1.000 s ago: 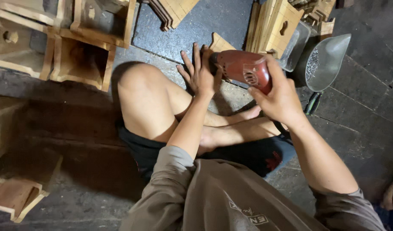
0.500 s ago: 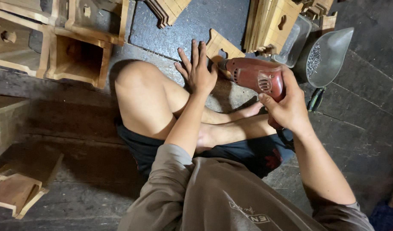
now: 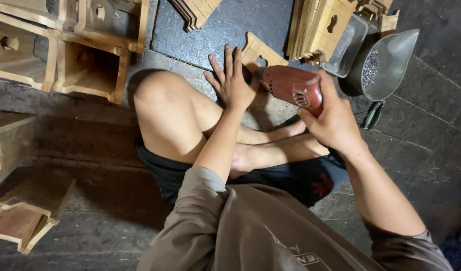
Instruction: The person drills a hole in a small wooden piece using a power drill while holding it against other wooden components on the floor.
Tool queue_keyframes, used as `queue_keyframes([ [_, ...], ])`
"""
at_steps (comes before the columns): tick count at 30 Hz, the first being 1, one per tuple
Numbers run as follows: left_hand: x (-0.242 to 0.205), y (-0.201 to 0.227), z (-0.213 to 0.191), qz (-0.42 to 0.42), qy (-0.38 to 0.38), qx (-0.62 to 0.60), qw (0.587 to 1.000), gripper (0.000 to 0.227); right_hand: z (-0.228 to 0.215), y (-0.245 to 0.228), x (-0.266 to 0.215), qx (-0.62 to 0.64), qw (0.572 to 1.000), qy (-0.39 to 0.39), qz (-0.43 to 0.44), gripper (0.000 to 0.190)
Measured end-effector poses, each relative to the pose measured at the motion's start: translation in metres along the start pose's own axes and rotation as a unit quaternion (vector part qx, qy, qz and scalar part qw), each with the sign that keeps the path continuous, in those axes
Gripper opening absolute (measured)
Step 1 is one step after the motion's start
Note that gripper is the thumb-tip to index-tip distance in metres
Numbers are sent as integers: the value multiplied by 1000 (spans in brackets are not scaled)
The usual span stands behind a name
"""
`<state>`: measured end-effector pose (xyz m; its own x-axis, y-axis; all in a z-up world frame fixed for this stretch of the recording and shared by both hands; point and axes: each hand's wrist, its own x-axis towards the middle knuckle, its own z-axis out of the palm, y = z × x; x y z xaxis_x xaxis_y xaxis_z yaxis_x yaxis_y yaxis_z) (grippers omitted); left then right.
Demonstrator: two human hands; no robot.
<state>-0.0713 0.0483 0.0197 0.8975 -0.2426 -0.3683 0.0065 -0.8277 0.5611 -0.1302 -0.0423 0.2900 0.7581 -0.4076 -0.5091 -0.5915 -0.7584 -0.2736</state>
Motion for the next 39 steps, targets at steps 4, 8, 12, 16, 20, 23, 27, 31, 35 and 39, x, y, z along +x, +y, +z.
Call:
queue_keyframes([
  [4, -1, 3, -5, 18, -22, 35, 999, 115, 5, 3, 5, -13, 999, 4, -53, 83],
  [8, 2, -1, 8, 9, -41, 28, 999, 113, 5, -7, 3, 1, 1000, 2, -31, 85],
  [12, 2, -4, 17, 10, -9, 3, 1000, 119, 1, -9, -3, 24, 999, 17, -16, 81],
  [16, -9, 7, -23, 12, -8, -4, 1000, 114, -9, 10, -25, 47, 995, 75, -54, 72],
  [20, 4, 31, -57, 94, -42, 51, 993, 99, -19, 54, -48, 110, 978, 169, -58, 77],
  [23, 28, 37, -57, 237, -121, 163, 950, 94, -15, 67, -61, 145, 966, 201, -72, 76],
  [27, 42, 36, -69, 268, -141, 271, 914, 81, -8, 84, -71, 164, 959, 220, -64, 76],
  [31, 30, -6, -7, 144, 41, 177, 973, 99, 3, 97, -70, 185, 956, 217, -70, 76],
  [35, 2, -7, 12, 91, 59, 16, 994, 93, 12, 104, -63, 194, 955, 212, -78, 76],
  [39, 9, -6, -27, 195, -33, 91, 976, 94, 21, 106, -53, 202, 954, 207, -82, 76],
])
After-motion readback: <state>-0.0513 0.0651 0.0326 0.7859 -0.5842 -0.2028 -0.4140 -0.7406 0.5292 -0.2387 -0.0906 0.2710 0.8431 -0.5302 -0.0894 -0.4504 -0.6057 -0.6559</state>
